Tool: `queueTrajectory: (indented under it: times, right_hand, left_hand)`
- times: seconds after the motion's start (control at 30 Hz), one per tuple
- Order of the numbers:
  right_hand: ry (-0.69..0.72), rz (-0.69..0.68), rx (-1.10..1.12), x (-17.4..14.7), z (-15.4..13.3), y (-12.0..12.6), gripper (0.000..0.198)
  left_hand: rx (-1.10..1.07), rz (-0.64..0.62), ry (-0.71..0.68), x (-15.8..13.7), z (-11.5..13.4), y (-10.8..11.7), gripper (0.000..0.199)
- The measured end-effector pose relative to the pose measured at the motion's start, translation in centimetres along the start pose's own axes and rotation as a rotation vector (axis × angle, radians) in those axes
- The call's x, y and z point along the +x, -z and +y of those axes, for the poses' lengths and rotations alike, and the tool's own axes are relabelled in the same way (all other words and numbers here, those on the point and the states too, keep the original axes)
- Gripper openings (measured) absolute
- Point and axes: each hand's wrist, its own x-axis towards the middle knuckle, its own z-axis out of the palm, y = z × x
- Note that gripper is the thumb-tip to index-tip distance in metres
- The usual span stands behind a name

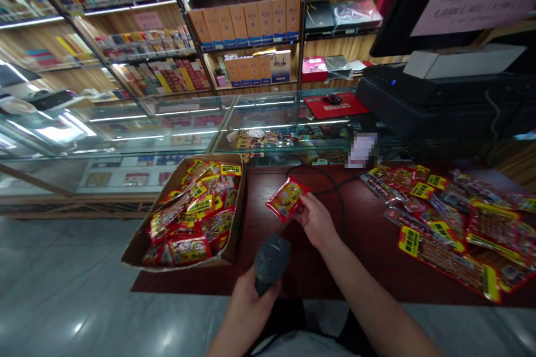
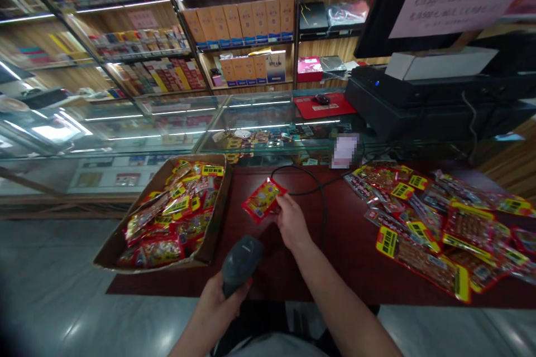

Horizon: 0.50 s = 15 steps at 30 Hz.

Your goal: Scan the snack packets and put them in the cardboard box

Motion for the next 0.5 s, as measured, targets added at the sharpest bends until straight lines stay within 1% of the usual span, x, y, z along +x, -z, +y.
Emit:
queueTrajectory:
  times: [0.07,0.1,0.13,0.17,0.2,0.23,0.27,0.3,0.33,0.37,0.4,0.47,0.5]
  right_hand:
    - [-0.043,-0.164,-0.011,1.0,0.1,-5.0,0.03]
    - [-0.071,-0.274,-0.035,1.4,0.3,-7.3,0.03]
    - [-0.099,-0.374,-0.082,1.7,0.5,-9.4,0.032]
    - [-0.117,-0.443,-0.144,2.0,0.8,-11.0,0.032]
    - [-0.121,-0.475,-0.204,2.1,1.1,-12.0,0.033]
    - [-0.114,-0.471,-0.256,2.1,1.4,-12.4,0.034]
    - [-0.099,-0.441,-0.287,2.1,1.5,-12.0,0.034]
    - [-0.06,-0.399,-0.324,1.9,1.4,-11.0,0.035]
    - [-0.004,-0.346,-0.373,1.7,1.1,-9.2,0.035]
    - [0.056,-0.289,-0.428,1.4,0.3,-6.9,0.034]
    - [0.16,-0.22,-0.548,0.9,-0.7,-4.1,0.032]
    - [0.296,-0.029,-0.715,-0.4,-3.8,2.8,0.031]
    - [0.423,0.111,-0.951,-1.2,-5.7,6.5,0.031]
  left_hand:
    - [0.007,0.028,0.011,-0.1,-0.6,0.5,0.021]
    - [0.011,0.033,0.015,-0.1,-0.8,0.6,0.024]
    - [0.007,0.034,0.018,-0.2,-0.9,0.7,0.026]
    - [0.001,0.036,0.022,-0.3,-1.0,0.8,0.028]
    - [-0.003,0.034,0.027,-0.3,-1.0,0.8,0.029]
    - [-0.006,0.026,0.032,-0.3,-0.9,0.8,0.029]
    - [-0.006,0.014,0.037,-0.3,-0.9,0.7,0.03]
    - [-0.003,0.001,0.043,-0.2,-0.9,0.6,0.029]
    - [0.001,-0.003,0.047,-0.1,-0.9,0.5,0.029]
    - [0.006,-0.011,0.053,0.1,-1.0,0.4,0.03]
    - [0.009,-0.023,0.057,0.3,-1.0,0.3,0.03]
    - [0.01,-0.037,0.056,0.7,-1.2,0.0,0.031]
    - [0.007,-0.047,0.053,1.0,-1.3,-0.2,0.031]
